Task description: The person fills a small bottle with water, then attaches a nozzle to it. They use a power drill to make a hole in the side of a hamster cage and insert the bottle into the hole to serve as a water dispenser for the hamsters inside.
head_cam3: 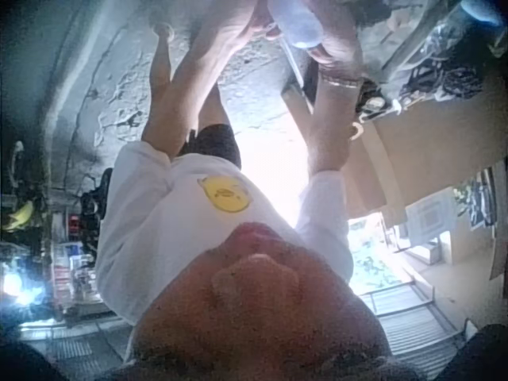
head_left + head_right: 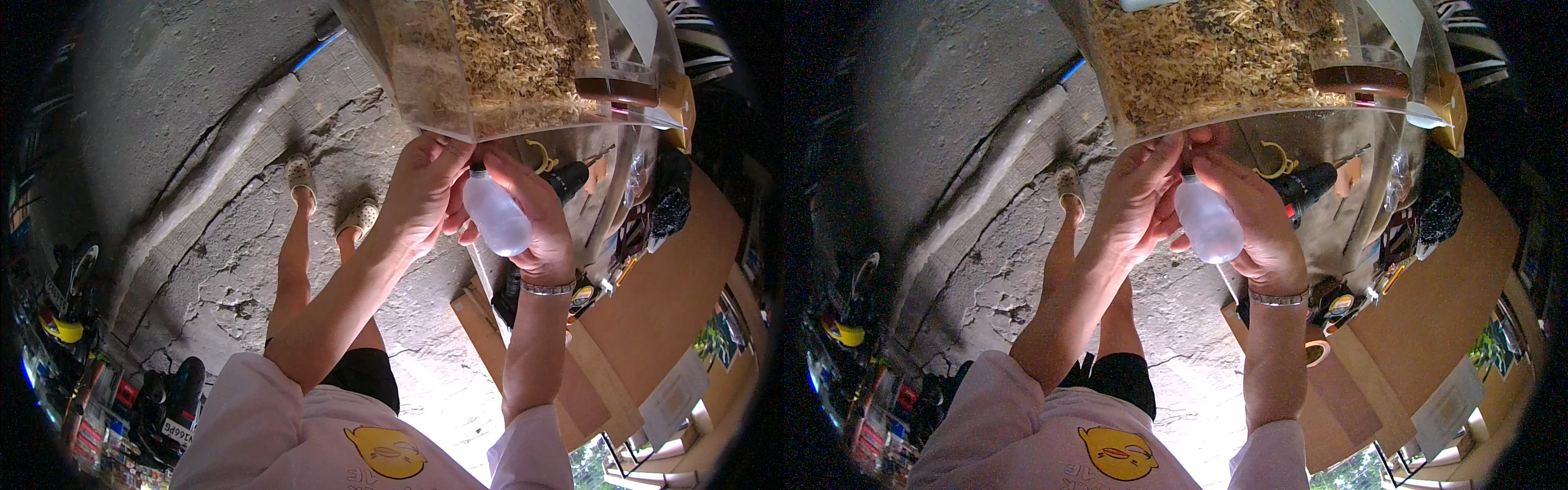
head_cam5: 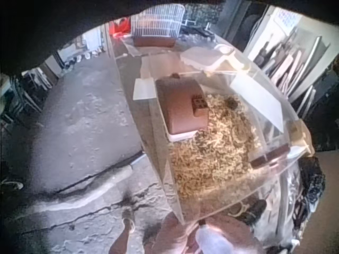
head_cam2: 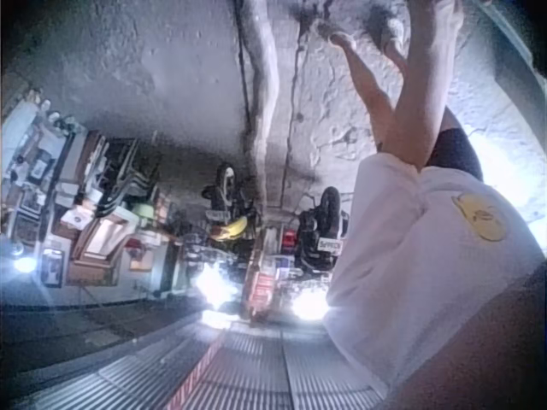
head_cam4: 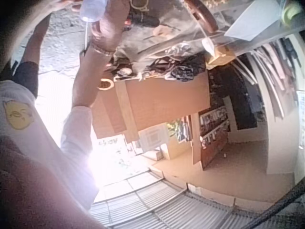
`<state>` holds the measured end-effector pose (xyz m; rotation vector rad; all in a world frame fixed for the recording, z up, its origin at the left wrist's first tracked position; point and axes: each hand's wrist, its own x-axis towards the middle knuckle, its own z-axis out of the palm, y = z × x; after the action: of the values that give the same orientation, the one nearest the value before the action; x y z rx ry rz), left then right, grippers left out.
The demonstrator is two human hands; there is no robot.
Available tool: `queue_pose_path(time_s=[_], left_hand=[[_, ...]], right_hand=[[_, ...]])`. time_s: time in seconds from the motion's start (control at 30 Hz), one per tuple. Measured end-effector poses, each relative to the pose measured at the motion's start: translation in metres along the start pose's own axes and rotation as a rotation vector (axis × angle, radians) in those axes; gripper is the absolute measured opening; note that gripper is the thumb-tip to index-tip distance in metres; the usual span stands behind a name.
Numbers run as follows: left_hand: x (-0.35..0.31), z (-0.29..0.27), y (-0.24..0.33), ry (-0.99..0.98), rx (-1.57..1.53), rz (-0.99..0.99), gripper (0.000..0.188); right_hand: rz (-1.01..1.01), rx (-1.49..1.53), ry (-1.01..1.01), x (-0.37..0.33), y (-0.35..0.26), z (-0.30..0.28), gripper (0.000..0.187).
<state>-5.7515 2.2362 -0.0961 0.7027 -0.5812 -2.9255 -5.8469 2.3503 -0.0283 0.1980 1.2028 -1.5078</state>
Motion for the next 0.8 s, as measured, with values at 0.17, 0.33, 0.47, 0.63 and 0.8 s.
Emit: queue_pose_path(time_s=[0.17,0.33,0.47,0.63,0.8], left_hand=[[-0.034,0.012,0.014,0.283,0.541,0.227,0.033],[-0.062,0.007,0.048,0.367,1.043,1.063,0.028],[-0.056,0.053,0.133,-0.096,1.621,1.219,0.042],[-0.029,0.106,0.160,-0.524,2.254,0.576,0.041],[-0.006,0.121,0.160,-0.482,2.406,0.034,0.022]], right_hand=[[-0.020,-0.211,-0.020,-0.003,-0.012,0.012,0.032],[0.078,-0.119,-0.093,0.004,-0.018,0.001,0.030],[0.064,-0.031,-0.139,0.007,-0.012,-0.001,0.032],[0.034,0.092,-0.159,0.001,-0.014,0.004,0.031],[0.115,0.190,-0.208,0.008,-0.007,0.001,0.031]])
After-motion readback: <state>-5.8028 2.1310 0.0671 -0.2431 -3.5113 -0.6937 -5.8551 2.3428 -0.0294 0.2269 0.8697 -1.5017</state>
